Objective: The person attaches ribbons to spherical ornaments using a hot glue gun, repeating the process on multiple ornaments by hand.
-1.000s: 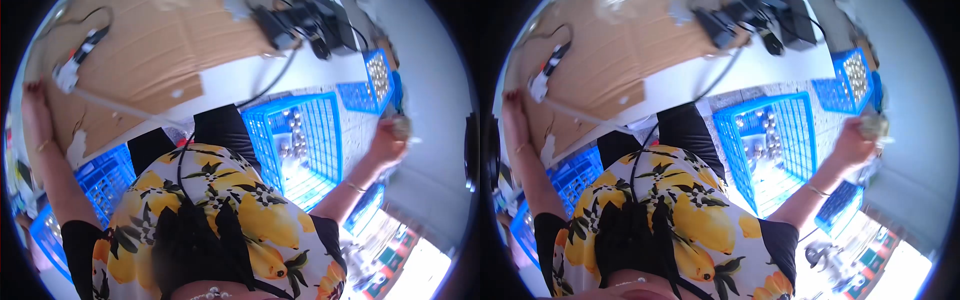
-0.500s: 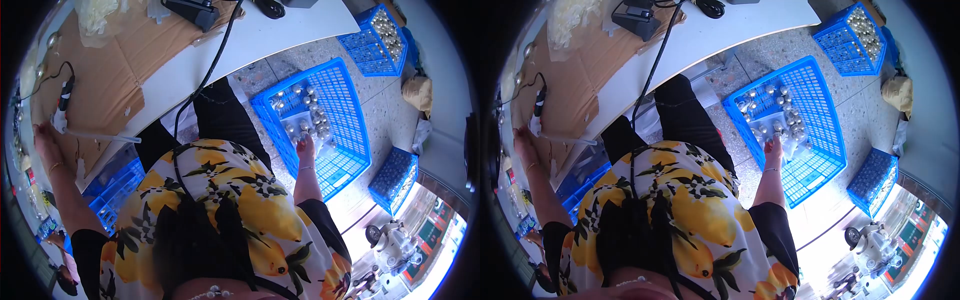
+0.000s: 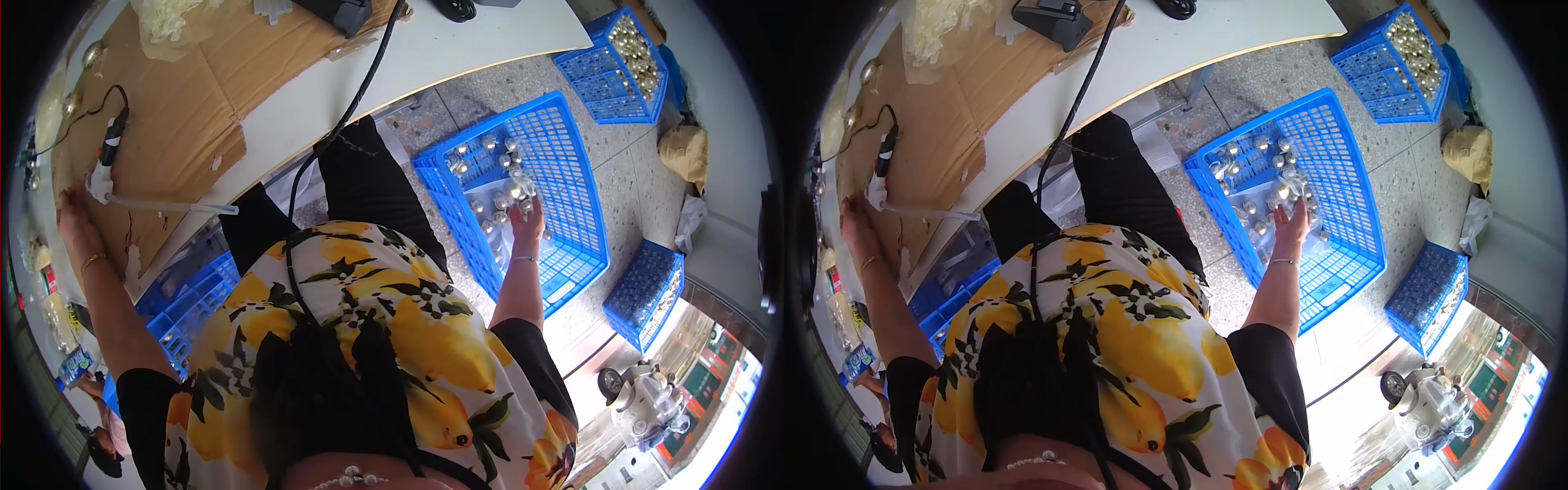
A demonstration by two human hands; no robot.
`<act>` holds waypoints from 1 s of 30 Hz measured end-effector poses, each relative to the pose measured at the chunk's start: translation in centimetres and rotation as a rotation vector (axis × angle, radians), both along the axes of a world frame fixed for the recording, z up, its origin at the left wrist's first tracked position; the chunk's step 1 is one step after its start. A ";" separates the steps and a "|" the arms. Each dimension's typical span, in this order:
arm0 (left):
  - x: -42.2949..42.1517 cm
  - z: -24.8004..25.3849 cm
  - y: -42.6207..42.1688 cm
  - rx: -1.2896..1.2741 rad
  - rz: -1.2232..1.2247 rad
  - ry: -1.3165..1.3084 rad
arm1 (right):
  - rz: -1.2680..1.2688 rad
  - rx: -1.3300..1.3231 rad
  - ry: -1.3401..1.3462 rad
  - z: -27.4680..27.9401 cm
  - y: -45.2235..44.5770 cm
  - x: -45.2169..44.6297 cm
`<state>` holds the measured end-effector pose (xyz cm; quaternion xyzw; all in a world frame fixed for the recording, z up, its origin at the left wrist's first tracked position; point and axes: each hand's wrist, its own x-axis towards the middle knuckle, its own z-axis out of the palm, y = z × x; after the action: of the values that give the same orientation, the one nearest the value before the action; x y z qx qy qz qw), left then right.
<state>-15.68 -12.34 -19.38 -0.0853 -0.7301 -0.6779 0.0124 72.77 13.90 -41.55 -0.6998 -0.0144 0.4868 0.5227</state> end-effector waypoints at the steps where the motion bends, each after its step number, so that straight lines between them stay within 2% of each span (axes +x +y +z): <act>1: 0.6 0.0 0.3 0.001 0.001 -0.002 | 0.091 0.063 0.022 0.1 0.1 1.1; 3: 0.9 -0.3 0.4 0.126 -0.054 -0.041 | 0.027 0.071 -0.023 -0.3 1.0 1.9; 5: 1.1 -0.1 0.8 0.112 -0.032 -0.041 | -0.067 0.155 -0.027 0.0 2.0 2.5; 7: -0.1 -0.4 0.8 0.100 -0.009 -0.040 | -0.081 0.202 -0.046 2.0 3.2 2.4; 9: -3.2 -1.3 -0.3 0.198 -0.098 -0.058 | -0.097 0.278 -0.104 5.3 4.4 1.1; 10: -2.0 -1.0 0.1 0.200 -0.093 -0.058 | -0.157 0.338 -0.076 7.2 5.2 -0.1; 12: 3.0 0.6 2.2 0.263 -0.047 0.000 | -0.020 0.515 -0.133 9.4 7.2 -0.1; 13: 1.0 -0.4 1.5 0.267 -0.034 0.007 | 0.128 0.586 -0.225 10.5 8.4 0.1; 15: -5.5 -3.0 -0.8 0.321 -0.264 -0.098 | 0.104 0.743 -0.142 15.9 9.9 -3.5; 16: 0.0 -1.3 1.7 0.302 -0.055 -0.062 | 0.166 0.850 -0.009 17.1 11.6 -2.8; 17: 0.3 -1.8 1.9 0.167 -0.030 0.010 | 0.203 0.927 -0.018 18.9 12.4 -3.8; 19: 9.2 1.4 4.5 0.229 0.076 -0.036 | 0.398 1.125 0.049 23.1 14.5 -6.1; 21: 11.2 2.1 5.3 0.119 0.166 -0.013 | 0.502 1.264 -0.009 28.6 13.9 -11.5; 22: 13.0 3.0 5.8 0.139 0.186 -0.054 | 0.654 1.396 0.083 30.2 14.3 -13.0; 23: 12.8 2.7 5.7 0.243 0.187 -0.048 | 0.698 1.469 0.146 32.1 13.8 -15.7; 26: 10.8 0.4 6.0 0.450 0.146 0.000 | 0.981 1.663 0.177 36.9 13.0 -21.9; 30: 12.5 1.9 7.3 0.546 0.213 0.059 | 1.216 1.850 0.138 42.3 9.9 -31.4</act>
<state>-3.21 -5.03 -17.50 -0.0211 -0.5249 -0.8414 0.1272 41.40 23.82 0.76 0.1129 -0.6842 0.5015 0.5173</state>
